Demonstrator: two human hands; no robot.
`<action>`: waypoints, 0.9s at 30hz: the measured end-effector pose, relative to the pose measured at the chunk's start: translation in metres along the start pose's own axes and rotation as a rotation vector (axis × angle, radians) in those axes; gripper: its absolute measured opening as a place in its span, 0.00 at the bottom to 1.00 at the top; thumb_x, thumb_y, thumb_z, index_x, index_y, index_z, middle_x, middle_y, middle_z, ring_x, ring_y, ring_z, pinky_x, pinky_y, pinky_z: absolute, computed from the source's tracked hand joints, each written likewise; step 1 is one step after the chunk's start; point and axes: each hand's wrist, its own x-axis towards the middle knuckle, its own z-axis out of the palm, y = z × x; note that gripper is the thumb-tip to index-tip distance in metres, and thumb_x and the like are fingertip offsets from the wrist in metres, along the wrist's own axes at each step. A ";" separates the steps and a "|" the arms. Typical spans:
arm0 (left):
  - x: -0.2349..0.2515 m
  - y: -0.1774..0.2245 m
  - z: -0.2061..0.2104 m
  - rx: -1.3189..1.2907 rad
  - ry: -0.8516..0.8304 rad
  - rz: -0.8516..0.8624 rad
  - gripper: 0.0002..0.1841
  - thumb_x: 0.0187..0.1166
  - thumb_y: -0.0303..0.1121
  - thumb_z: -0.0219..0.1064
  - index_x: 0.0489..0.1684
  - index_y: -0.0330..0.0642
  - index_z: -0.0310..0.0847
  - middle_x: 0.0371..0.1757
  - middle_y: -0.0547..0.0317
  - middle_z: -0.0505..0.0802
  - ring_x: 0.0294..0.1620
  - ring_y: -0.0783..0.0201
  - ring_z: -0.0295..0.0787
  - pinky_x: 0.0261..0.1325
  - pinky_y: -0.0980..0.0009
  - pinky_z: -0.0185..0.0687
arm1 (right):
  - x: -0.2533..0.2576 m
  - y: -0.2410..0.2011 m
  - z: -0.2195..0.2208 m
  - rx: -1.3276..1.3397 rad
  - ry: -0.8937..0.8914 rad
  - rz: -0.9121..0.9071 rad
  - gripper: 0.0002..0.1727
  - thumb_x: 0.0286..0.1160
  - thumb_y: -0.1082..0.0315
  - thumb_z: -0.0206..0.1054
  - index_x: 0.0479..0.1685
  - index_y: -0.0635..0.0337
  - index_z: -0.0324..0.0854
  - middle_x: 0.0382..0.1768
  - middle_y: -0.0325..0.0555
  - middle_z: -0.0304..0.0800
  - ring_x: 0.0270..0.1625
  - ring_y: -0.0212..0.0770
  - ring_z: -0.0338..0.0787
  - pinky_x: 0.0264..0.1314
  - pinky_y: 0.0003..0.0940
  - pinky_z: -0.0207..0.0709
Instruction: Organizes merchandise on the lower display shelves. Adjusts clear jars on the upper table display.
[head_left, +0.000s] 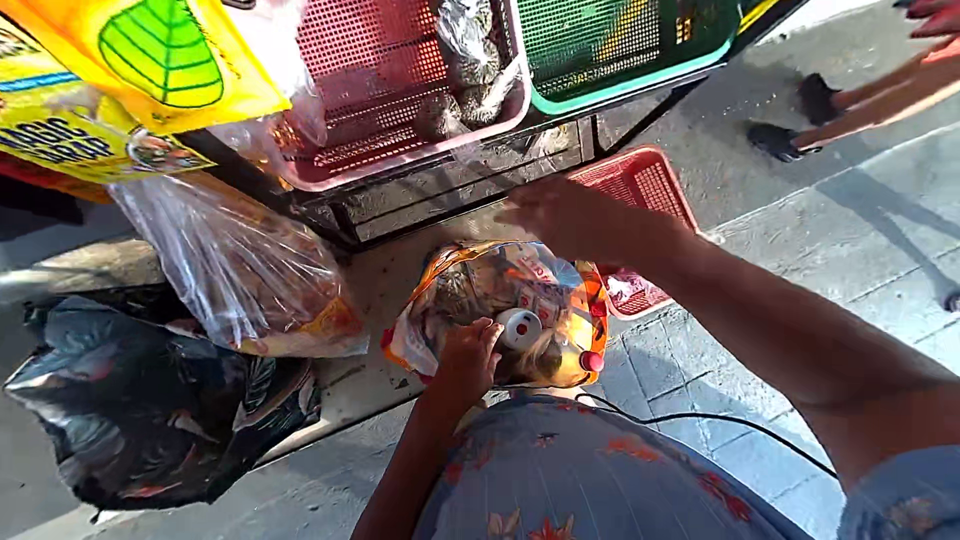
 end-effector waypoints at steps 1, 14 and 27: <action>0.001 0.001 -0.003 0.015 -0.008 -0.015 0.21 0.78 0.28 0.66 0.71 0.36 0.83 0.74 0.41 0.85 0.75 0.44 0.82 0.77 0.51 0.77 | -0.027 -0.001 0.015 0.032 -0.056 0.055 0.25 0.73 0.80 0.66 0.70 0.56 0.85 0.67 0.58 0.87 0.70 0.61 0.86 0.75 0.64 0.75; -0.047 0.006 -0.034 0.349 -0.877 -0.133 0.15 0.78 0.24 0.62 0.60 0.41 0.88 0.65 0.43 0.90 0.72 0.36 0.81 0.73 0.30 0.67 | -0.219 -0.085 0.142 0.357 0.281 0.715 0.17 0.86 0.68 0.57 0.59 0.61 0.90 0.62 0.58 0.92 0.66 0.60 0.90 0.74 0.61 0.78; 0.018 0.022 -0.024 0.329 -0.498 -0.294 0.24 0.86 0.41 0.63 0.78 0.42 0.76 0.76 0.42 0.82 0.77 0.41 0.78 0.76 0.42 0.73 | -0.136 -0.042 0.121 0.412 0.155 0.770 0.14 0.83 0.71 0.63 0.60 0.66 0.87 0.62 0.62 0.89 0.65 0.62 0.89 0.68 0.64 0.81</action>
